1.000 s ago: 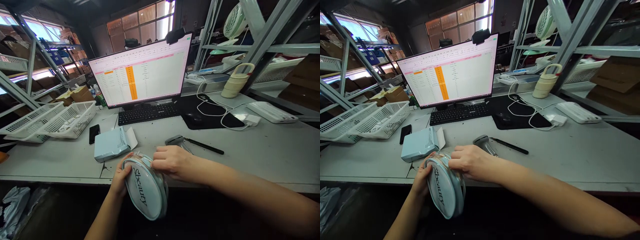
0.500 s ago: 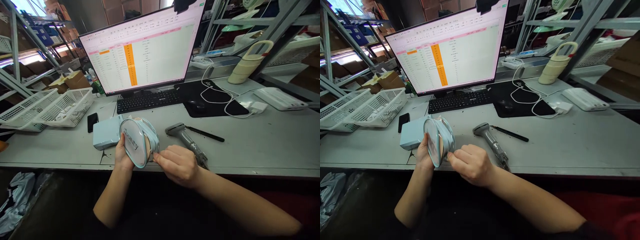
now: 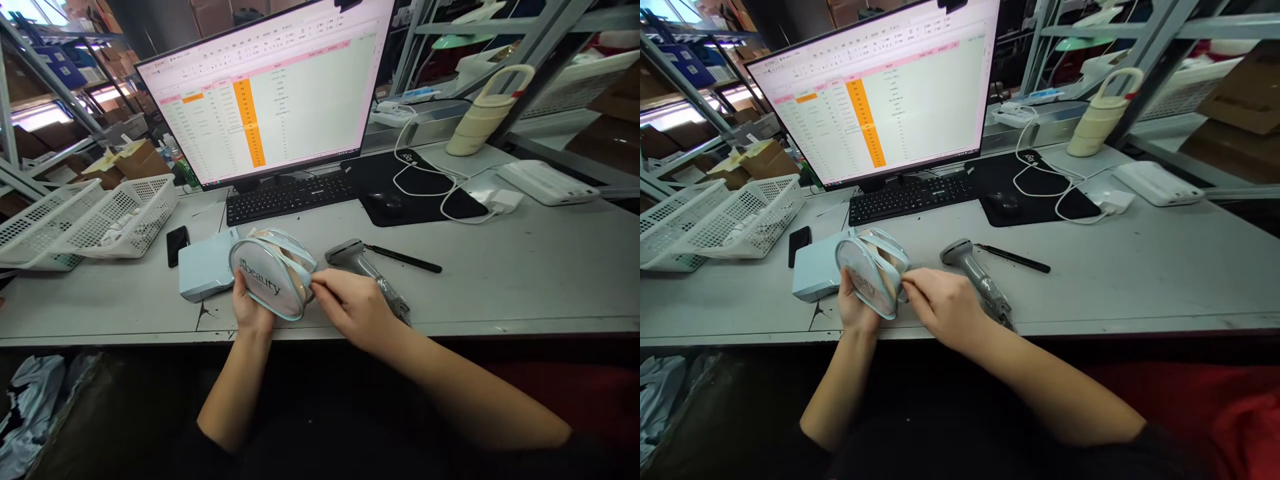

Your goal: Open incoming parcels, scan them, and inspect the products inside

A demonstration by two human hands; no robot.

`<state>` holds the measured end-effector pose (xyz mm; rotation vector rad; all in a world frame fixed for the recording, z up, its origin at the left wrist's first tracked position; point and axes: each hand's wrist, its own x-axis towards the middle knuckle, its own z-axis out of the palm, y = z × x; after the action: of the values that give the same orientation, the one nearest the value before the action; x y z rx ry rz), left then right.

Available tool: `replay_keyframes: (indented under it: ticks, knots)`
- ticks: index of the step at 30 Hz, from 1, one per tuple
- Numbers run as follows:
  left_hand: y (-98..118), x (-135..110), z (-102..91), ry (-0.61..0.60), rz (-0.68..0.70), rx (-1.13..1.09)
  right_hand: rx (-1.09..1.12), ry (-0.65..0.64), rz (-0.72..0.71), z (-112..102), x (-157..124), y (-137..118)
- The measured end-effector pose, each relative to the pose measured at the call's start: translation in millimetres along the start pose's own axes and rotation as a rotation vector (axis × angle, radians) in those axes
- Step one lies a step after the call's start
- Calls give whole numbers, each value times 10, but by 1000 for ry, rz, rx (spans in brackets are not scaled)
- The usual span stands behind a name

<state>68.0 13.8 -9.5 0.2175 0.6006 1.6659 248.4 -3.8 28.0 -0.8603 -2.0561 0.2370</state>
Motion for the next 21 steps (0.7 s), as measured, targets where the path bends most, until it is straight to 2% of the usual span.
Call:
replay_keyframes:
  ticks: [4, 8, 11, 14, 16, 18, 21]
  knots:
    - [89, 40, -169, -66, 284, 121, 92, -148, 233, -97, 28, 75]
    - [158, 79, -296, -95, 483, 256, 511, -307, 449, -107, 1, 89]
    - [203, 66, -354, -133, 504, 303, 836, -448, 467, -118, 19, 35]
    - [232, 41, -406, -160, 391, 332, 1006, -617, 406, -86, 44, -8]
    - [236, 33, -451, -143, 367, 343, 960, -676, 391, -14, 34, 21]
    - [223, 32, -508, -120, 424, 353, 878, -693, 430, 97, -2, 112]
    - [175, 20, -588, -103, 493, 433, 820, -615, 569, 263, -77, 301]
